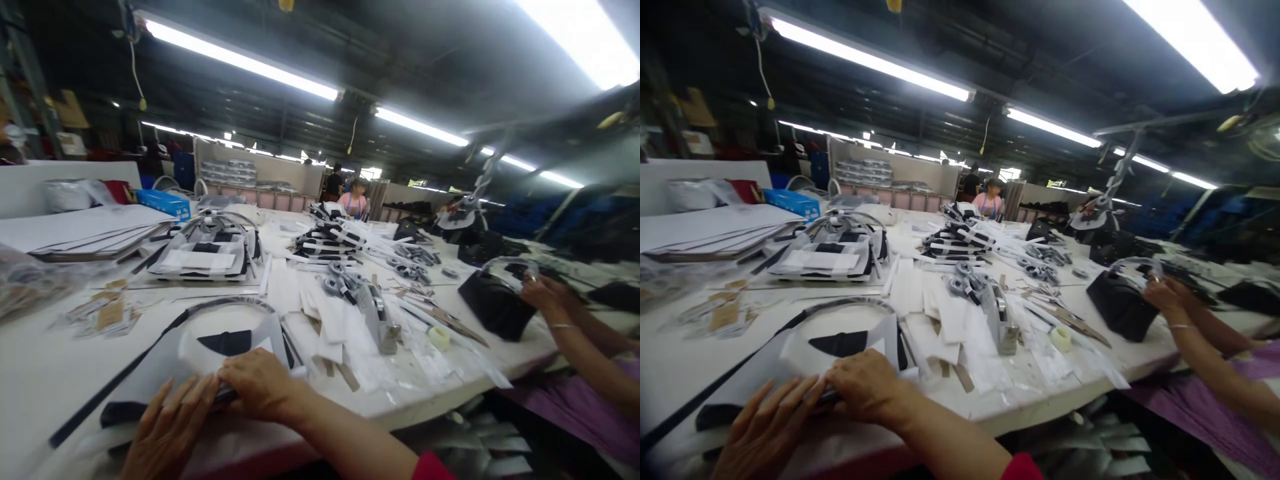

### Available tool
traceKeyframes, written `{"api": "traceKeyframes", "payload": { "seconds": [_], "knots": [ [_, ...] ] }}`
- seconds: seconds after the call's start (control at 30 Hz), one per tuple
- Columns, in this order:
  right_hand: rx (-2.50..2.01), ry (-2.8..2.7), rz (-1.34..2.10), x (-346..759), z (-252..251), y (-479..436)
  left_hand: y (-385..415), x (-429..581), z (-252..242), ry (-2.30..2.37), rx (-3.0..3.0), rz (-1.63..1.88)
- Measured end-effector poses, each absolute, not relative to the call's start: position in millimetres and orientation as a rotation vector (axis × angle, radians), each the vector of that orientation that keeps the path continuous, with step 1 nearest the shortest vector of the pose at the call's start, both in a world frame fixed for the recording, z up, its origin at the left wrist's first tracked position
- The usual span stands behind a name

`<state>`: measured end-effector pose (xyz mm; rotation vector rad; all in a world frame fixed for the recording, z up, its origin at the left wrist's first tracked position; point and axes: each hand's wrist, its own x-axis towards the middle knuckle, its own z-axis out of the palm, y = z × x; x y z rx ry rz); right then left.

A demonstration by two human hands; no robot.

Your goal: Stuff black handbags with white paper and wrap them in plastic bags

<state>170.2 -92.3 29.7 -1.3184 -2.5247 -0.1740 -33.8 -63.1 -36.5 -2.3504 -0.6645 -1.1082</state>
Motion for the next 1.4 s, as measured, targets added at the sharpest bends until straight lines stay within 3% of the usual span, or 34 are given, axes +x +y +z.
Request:
{"api": "traceKeyframes", "payload": {
  "seconds": [0.27,0.37,0.67,1.0,1.4],
  "knots": [
    [-1.379,-2.566,-0.262,166.2,27.7,-88.0,-59.5,-29.2,-40.2,-0.652,-2.384,-0.922],
    [-1.373,-2.555,-0.295,164.1,24.0,-89.0,-54.2,-24.2,-39.0,-0.658,-2.327,-1.0],
    [-1.518,-2.309,-0.63,142.2,18.0,-105.4,-45.2,-37.4,-2.9,-0.46,-2.295,-0.938],
    [-1.401,-2.504,-0.52,157.0,33.7,-88.1,-61.2,-13.9,8.8,-0.765,-2.262,-0.907],
    [-1.347,-2.275,-0.321,156.8,34.1,-125.5,-62.2,-27.0,-8.1,-0.669,-2.312,-0.979]
  ]
}}
